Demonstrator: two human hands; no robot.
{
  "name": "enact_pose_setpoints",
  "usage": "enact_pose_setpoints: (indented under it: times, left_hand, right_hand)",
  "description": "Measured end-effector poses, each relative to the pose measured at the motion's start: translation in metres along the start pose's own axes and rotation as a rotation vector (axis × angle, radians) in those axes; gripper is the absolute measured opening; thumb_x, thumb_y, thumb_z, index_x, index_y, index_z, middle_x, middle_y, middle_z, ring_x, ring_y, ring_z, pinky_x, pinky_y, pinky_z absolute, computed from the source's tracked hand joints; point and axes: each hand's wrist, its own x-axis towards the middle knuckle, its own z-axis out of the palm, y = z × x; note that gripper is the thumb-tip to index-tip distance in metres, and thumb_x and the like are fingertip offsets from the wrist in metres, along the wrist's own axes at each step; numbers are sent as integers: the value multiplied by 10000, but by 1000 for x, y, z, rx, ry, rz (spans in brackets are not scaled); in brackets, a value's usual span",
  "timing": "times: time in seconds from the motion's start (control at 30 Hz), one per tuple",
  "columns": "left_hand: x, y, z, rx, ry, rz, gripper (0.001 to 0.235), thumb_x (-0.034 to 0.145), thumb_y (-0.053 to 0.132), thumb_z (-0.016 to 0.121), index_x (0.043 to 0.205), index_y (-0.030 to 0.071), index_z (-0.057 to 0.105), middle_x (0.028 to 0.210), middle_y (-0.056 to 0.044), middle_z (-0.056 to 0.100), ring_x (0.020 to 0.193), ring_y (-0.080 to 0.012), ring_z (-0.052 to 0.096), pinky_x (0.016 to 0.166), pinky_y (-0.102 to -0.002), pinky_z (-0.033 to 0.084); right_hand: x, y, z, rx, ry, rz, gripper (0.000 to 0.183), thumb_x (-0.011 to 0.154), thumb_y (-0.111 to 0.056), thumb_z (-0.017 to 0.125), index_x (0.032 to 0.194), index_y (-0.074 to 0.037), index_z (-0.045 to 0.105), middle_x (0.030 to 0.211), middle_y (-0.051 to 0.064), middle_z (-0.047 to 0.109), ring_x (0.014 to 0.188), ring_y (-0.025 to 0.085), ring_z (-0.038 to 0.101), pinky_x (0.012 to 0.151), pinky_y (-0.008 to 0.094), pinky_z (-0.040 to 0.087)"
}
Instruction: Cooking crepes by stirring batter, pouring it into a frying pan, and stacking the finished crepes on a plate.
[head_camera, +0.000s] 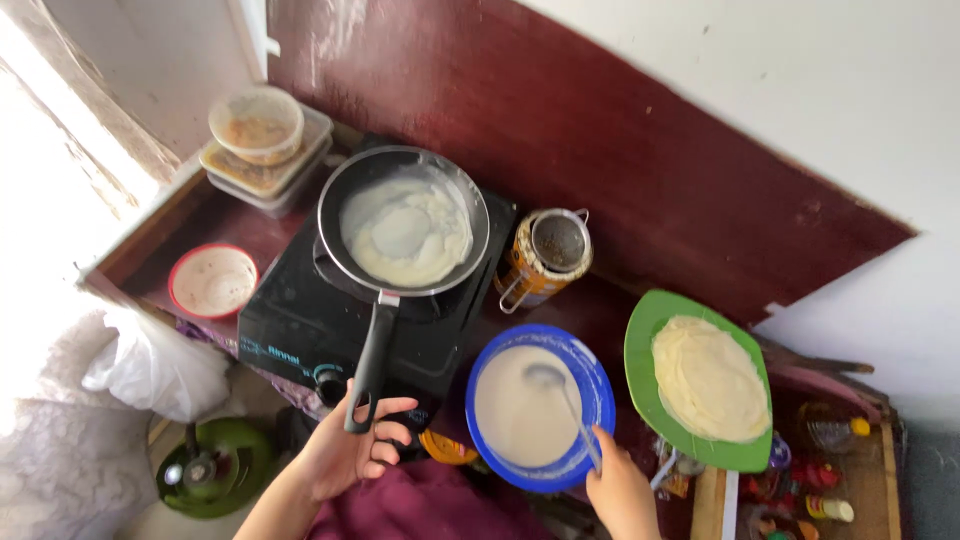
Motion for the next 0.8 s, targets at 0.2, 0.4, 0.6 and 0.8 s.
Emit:
enact_pose_setpoints:
  times: [0.2,0.4,0.6,0.8]
  left_hand:
    - [3,-39,66,182,195,-57,637,946,565,404,1314,94,625,1004,-142,688,849,-261,675,700,-358,531]
    - [35,-78,100,253,422,95,458,958,294,549,1393,149,557,1194,-85,628,1094,-248,665,847,-431,561]
    - [66,-112,91,262,530,201,272,986,220,577,1226,92,564,972,-145,652,749,-222,646,619,-335,569]
    - [94,-156,65,377,536,353,98,1013,158,558,1094,108,536,958,-102,656,815,-229,695,728,-359,598]
  right_hand:
    - [5,-21,-16,2,28,-64,430,1005,-215,455,1429,-226,527,1130,147,745,1038,403,704,872,535,537]
    - [-3,-38,-46,155,-91,-139,362,985,-274,534,1325,-220,645,1094,113,782,990,363,726,821,476,520]
    - [4,19,-31,82,99,-301,237,970,-338,600,1166,-209,627,952,71,774,887,349,718,733,499,514]
    - [6,45,-40,16,268,-432,98,1016,-286,548,1046,-200,513,865,8,684,679,299,660,512,467,470]
